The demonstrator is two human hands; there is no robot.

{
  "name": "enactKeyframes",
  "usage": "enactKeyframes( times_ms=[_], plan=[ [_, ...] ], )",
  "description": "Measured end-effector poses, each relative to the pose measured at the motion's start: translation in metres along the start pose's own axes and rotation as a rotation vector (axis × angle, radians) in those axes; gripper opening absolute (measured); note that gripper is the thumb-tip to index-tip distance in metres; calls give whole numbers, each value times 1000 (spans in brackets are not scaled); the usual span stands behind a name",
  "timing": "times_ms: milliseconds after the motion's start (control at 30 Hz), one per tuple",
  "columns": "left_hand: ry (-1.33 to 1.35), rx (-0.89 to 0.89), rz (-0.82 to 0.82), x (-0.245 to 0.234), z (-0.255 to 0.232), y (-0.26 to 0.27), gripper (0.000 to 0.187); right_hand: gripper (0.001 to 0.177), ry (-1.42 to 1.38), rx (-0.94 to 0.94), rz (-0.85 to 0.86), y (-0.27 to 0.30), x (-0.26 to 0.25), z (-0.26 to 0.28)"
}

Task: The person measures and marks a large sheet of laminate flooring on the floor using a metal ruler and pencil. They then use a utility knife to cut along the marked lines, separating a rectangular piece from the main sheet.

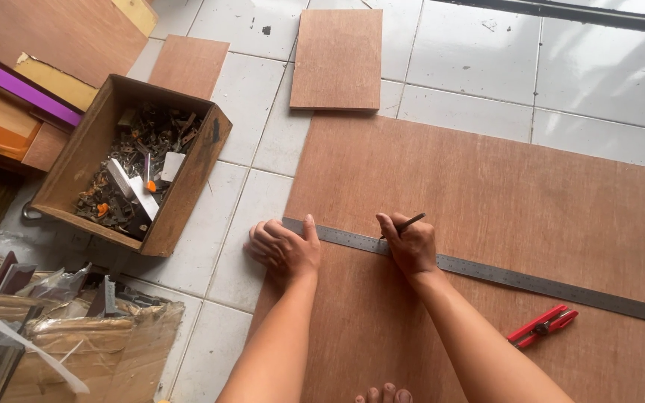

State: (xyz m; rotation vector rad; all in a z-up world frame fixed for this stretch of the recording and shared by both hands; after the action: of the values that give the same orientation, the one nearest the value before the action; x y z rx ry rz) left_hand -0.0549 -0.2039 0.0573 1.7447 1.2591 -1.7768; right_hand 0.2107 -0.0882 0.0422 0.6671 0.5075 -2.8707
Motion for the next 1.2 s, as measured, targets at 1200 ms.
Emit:
enactKeyframes(
  times_ms=[1200],
  plan=[
    [16, 16, -7, 0, 0, 2, 59, 21, -318, 453, -100, 3, -75, 9]
  ],
)
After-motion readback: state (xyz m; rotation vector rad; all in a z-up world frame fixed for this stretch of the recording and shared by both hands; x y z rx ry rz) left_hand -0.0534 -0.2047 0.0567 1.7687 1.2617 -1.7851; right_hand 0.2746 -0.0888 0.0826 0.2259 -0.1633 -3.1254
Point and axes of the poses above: each hand's wrist, its own y-axis away from the middle knuckle, its own x-axis out of the palm, z = x × y, the point moved 8 cm from there along -y, towards the middle knuckle, and after that the axes turned 13 degrees about -y, right-handed, at the moved point
